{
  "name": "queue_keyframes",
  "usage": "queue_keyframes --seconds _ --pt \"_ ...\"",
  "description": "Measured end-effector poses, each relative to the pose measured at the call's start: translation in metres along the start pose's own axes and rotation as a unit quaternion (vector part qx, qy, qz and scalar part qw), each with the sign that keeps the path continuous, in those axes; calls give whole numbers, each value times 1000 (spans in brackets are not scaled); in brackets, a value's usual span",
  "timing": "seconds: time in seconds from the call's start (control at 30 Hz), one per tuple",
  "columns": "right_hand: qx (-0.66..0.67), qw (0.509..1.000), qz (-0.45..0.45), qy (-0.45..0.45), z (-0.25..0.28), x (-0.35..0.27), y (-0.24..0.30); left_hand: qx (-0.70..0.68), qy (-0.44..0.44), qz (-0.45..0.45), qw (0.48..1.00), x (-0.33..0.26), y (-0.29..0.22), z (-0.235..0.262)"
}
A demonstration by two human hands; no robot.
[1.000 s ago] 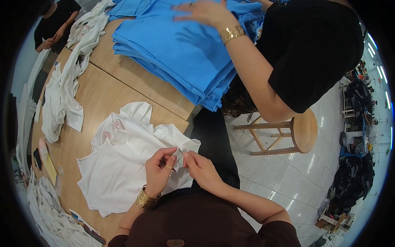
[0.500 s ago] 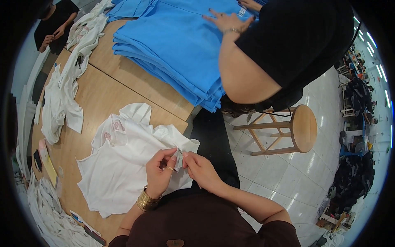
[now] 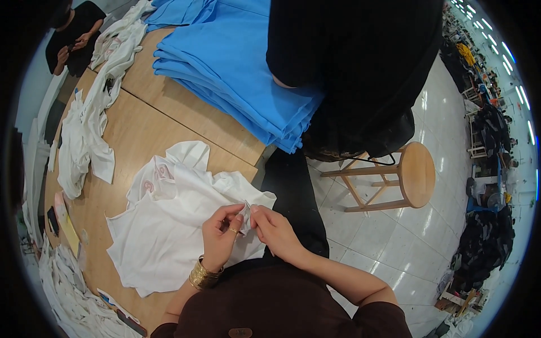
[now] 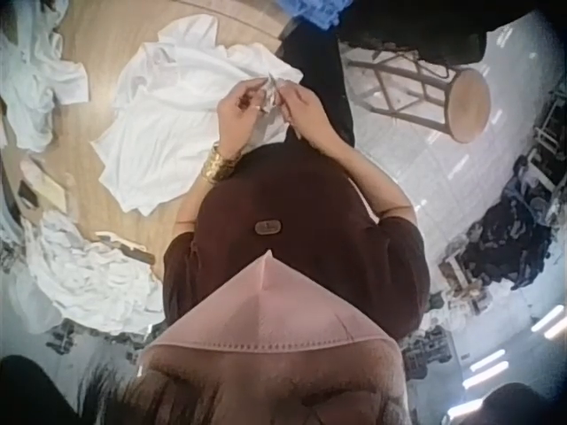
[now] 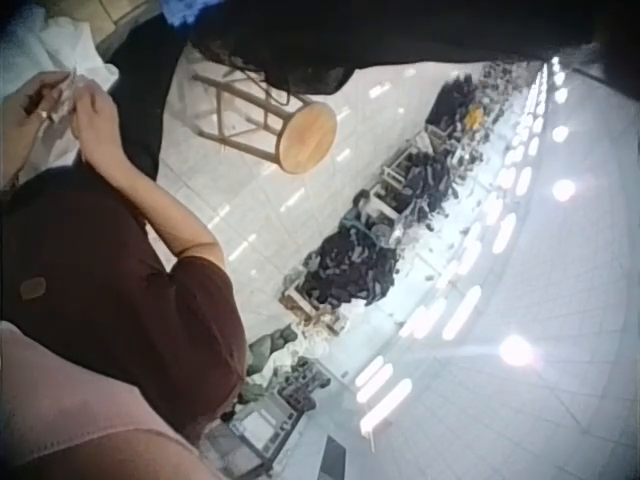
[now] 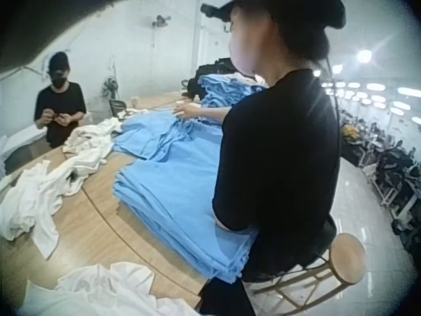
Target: Trimming loose threads from a white garment using scissors in a factory setting.
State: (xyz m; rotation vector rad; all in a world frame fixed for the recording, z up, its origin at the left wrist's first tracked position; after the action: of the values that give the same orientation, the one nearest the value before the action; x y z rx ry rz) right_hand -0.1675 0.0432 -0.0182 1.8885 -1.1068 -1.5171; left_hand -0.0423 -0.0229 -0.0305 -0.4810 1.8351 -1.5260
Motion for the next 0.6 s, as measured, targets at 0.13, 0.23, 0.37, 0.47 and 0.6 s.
queue_keyframes --seconds 0.13,0.23,0.37,0.47,0.6 --pt "-10 1000 -8 -1 2 -3 -3 -20 -4 11 1000 1 -2 0" --pt "-17 1000 -7 2 2 -4 -3 -21 -2 12 1000 1 -4 -1" --pt "-28 1000 1 0 2 -5 -2 -12 0 8 1000 1 -4 0" --pt "-29 1000 -1 0 2 -6 -3 -25 -4 7 1000 0 -4 0" --pt "-39 999 2 -2 3 -5 -4 -13 -5 2 1000 0 -1 -1"
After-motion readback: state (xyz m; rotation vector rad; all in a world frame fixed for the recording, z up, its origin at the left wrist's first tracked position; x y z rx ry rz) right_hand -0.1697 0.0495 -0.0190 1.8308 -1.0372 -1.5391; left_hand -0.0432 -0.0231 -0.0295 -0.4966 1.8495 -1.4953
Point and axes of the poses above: each hand's wrist, its own x-axis towards the middle knuckle, its own z-axis out of the back of the hand, y = z × x, the point moved 3 cm from there along x, towards the middle knuckle, and after that the axes turned 11 degrees about y, right-handed, at the moved point
